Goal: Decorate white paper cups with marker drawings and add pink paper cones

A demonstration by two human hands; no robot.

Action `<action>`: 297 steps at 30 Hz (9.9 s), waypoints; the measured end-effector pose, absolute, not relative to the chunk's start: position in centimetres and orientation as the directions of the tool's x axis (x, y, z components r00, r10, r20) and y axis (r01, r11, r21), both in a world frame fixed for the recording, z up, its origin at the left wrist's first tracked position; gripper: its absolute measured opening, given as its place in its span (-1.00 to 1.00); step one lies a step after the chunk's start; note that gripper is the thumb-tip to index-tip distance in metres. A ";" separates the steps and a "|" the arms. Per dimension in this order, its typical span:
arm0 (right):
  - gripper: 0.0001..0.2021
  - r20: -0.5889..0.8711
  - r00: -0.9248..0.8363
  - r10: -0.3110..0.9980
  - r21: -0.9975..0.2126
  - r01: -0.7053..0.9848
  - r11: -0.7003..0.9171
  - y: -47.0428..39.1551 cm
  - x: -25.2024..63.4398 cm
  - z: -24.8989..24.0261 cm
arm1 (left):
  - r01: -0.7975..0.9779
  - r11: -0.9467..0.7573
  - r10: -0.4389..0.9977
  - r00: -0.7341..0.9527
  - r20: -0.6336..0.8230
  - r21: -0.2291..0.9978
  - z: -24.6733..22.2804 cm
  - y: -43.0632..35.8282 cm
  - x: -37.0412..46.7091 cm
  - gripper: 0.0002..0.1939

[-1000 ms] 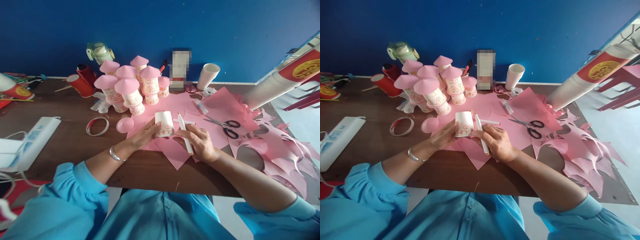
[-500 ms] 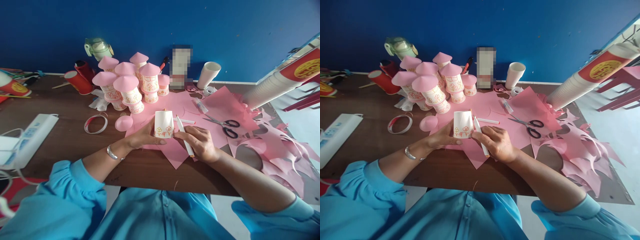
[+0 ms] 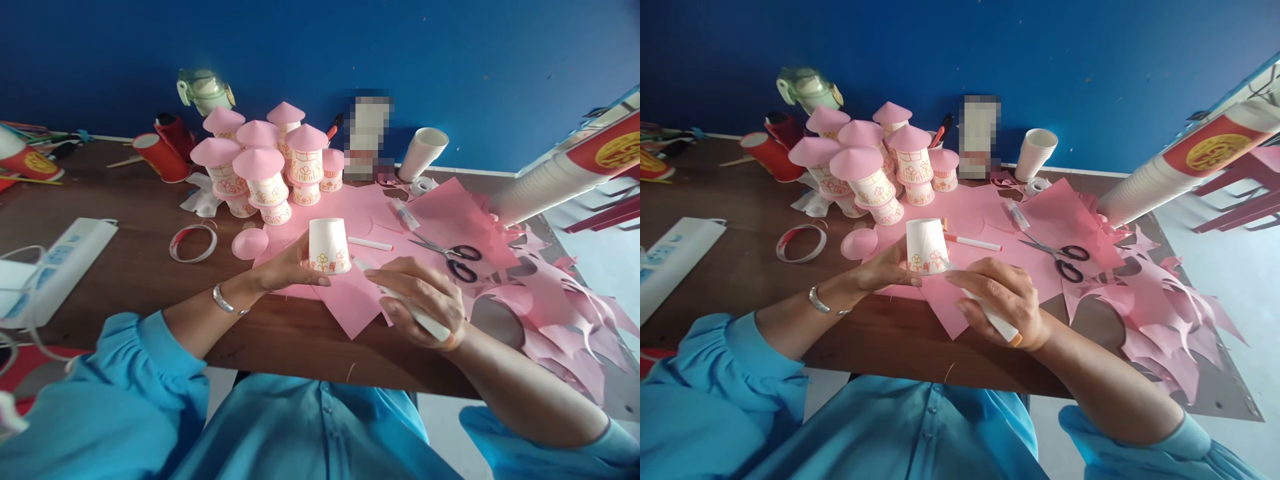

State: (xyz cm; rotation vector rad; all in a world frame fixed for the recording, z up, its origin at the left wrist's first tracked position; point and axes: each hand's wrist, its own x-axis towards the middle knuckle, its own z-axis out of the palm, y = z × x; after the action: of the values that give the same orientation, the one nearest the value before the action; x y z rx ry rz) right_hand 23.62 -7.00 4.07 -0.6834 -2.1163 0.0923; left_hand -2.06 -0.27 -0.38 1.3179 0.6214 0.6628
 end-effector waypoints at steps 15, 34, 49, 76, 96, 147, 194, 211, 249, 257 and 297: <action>-0.78 0.781 -0.440 0.444 -0.296 0.365 0.883 -7.4 22.5 3.7 | -0.012 -0.008 0.739 0.673 0.014 1.000 -0.4 -0.2 -1.9 0.21; -0.83 0.742 -0.457 0.491 -0.334 0.383 0.861 -7.6 22.2 3.6 | -0.068 0.018 0.727 0.686 0.034 0.997 -0.4 -0.2 -1.9 0.17; -0.80 0.743 -0.459 0.487 -0.327 0.387 0.862 -7.4 22.2 3.8 | -0.066 0.051 0.718 0.696 0.009 0.997 -0.3 -0.3 -1.9 0.15; -0.83 0.757 -0.465 0.459 -0.291 0.389 0.874 -7.4 22.4 4.1 | -0.112 0.229 0.662 0.746 -0.070 0.967 0.3 -0.4 -2.7 -0.11; -0.80 0.745 -0.451 0.492 -0.339 0.380 0.861 -7.2 22.5 4.0 | -0.081 0.231 0.647 0.757 -0.091 0.969 0.3 -0.5 -2.8 -0.16; -0.72 0.733 -0.475 0.487 -0.345 0.357 0.868 -7.4 22.2 3.3 | -0.182 0.170 0.722 0.692 0.003 0.969 -0.6 -0.2 -2.1 -0.06; -0.87 0.696 -0.462 0.550 -0.401 0.385 0.831 -7.5 22.2 4.0 | -0.158 0.164 0.718 0.696 -0.008 0.974 -0.4 -0.3 -2.2 0.02; -0.80 0.731 -0.447 0.515 -0.366 0.380 0.849 -7.4 22.3 3.7 | -0.228 0.197 0.718 0.695 0.018 0.953 0.0 -0.4 -2.4 -0.10; -0.83 0.721 -0.379 0.581 -0.436 0.403 0.804 -7.4 22.6 3.9 | -0.256 0.218 0.735 0.678 0.014 0.942 -0.5 -0.3 -2.6 -0.14; -0.57 0.736 -0.415 0.534 -0.371 0.412 0.832 -7.3 22.4 2.7 | -0.341 0.268 0.742 0.669 0.032 0.901 -0.6 -0.3 -2.3 -0.33; -0.83 0.704 -0.416 0.576 -0.449 0.368 0.814 -7.4 22.1 3.3 | -0.167 0.202 0.745 0.666 -0.040 0.965 0.0 -0.6 -2.3 -0.10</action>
State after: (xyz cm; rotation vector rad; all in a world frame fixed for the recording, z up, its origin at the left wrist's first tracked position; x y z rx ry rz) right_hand 22.07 -7.37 3.34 -0.6962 -2.0514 0.2781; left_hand -2.31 -0.58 0.03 1.2088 0.5792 0.6886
